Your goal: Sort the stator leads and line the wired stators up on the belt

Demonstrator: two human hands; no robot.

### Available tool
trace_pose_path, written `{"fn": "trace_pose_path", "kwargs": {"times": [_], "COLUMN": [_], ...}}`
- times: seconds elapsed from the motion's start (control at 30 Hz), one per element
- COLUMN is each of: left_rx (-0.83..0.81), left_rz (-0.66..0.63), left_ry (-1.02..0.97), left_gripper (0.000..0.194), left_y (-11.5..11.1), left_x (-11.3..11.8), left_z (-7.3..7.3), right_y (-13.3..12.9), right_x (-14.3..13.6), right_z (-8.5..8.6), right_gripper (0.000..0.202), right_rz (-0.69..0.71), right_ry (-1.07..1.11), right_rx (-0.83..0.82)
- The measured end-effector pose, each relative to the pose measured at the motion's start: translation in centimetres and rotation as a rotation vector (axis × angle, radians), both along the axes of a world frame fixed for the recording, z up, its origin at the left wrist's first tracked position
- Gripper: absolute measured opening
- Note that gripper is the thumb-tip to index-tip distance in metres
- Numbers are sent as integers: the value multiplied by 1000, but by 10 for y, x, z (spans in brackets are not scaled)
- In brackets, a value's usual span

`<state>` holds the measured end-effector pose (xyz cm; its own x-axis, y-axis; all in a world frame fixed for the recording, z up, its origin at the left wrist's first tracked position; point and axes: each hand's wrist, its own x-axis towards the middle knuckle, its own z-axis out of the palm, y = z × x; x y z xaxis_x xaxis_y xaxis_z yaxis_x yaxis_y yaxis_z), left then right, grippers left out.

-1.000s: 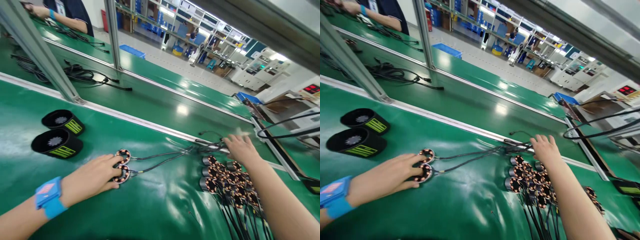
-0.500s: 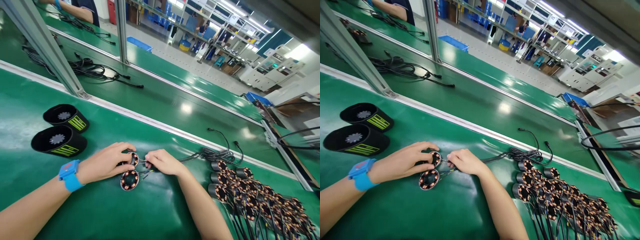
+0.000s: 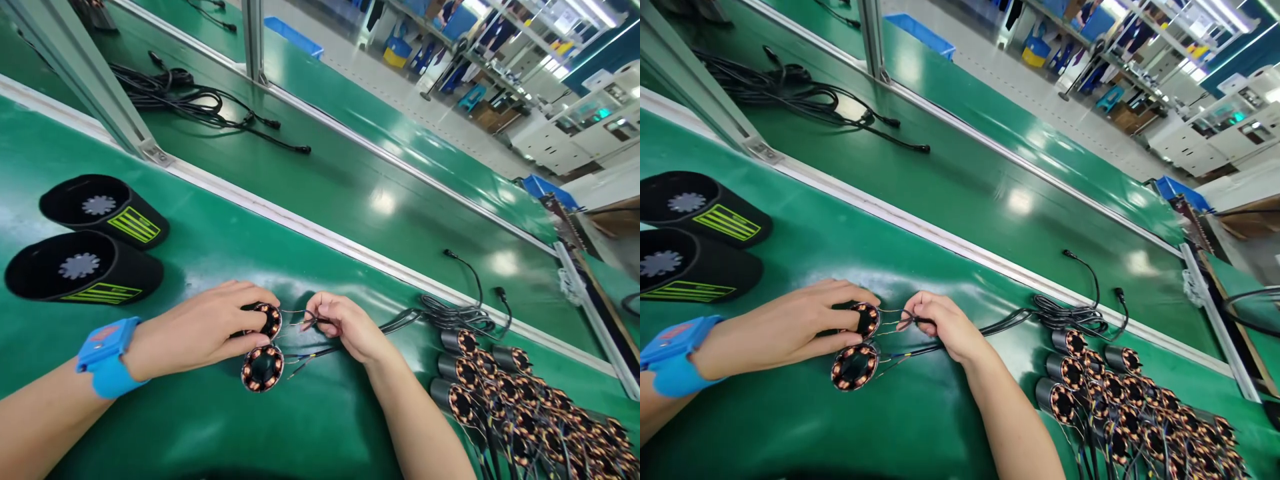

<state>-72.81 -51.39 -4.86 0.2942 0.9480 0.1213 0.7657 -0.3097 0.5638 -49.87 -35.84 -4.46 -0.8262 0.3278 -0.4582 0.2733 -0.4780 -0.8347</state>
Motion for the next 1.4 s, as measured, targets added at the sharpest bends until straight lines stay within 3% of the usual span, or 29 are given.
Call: {"fn": "trace_pose_path", "kwargs": {"times": [0.17, 0.3, 0.47, 0.93, 1.4], "left_rx": [-2, 21, 16, -19, -62], "left_rz": [10, 24, 58, 69, 57], "left_ry": [7, -11, -66, -114, -122], "left_gripper": [31, 28, 22, 21, 20], "left_y": [-1, -4, -6, -5, -5], "left_x": [-2, 0, 4, 5, 5], "left_z": [-3, -3, -3, -5, -5], "right_y": [3, 9, 13, 8, -1], "right_x": [5, 9, 14, 16, 11], "right_z": [-1, -1, 4, -1, 3], "right_gripper": [18, 29, 26, 44, 42], "right_rz": [165, 191, 237, 199, 145], "right_ry": [7, -8, -60, -60, -48], "right_rx": [-14, 108, 255, 252, 246]}}
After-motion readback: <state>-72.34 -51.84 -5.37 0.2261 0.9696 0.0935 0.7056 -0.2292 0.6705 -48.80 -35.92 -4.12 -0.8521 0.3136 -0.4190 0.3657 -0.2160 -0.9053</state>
